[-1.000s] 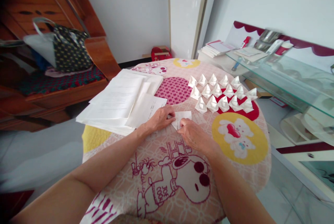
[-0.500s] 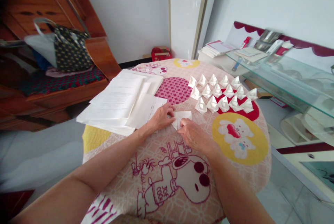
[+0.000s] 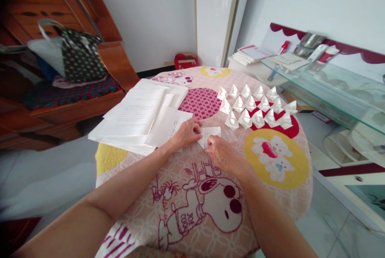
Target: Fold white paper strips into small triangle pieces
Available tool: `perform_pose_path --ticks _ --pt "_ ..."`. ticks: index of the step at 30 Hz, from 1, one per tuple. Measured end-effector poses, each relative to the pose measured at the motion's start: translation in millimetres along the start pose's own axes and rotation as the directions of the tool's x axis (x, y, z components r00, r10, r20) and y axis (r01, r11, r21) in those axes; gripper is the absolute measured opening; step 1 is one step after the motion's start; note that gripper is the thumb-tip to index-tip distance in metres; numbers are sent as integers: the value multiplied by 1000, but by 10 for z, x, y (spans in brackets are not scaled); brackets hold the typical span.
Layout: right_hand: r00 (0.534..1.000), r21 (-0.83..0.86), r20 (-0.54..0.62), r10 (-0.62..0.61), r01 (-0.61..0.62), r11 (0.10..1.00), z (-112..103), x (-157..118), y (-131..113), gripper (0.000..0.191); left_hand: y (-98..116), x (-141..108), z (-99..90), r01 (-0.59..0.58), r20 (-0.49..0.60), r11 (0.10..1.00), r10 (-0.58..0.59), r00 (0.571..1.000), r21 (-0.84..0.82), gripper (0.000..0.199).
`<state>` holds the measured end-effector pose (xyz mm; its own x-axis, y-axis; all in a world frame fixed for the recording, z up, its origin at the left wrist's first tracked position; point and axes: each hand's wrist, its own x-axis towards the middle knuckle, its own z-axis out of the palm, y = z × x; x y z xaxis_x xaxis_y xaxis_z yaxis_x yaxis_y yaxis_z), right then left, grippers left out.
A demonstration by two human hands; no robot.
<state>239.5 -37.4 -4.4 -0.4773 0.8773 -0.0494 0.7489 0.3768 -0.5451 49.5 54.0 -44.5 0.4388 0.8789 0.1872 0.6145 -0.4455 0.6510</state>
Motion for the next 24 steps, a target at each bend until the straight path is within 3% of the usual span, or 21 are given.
perform_pose_path --ticks 7,16,24 --pt "996 -72 30 -84 86 994 -42 25 -8 30 6 -2 4 -10 -10 1000 9 1000 -17 15" --pt "996 -96 70 -59 65 993 4 44 -16 33 37 6 1 17 -1 1000 -17 1000 3 15" --pt "997 -101 35 -65 68 992 23 50 -19 30 39 0 4 14 -13 1000 -14 1000 -6 16"
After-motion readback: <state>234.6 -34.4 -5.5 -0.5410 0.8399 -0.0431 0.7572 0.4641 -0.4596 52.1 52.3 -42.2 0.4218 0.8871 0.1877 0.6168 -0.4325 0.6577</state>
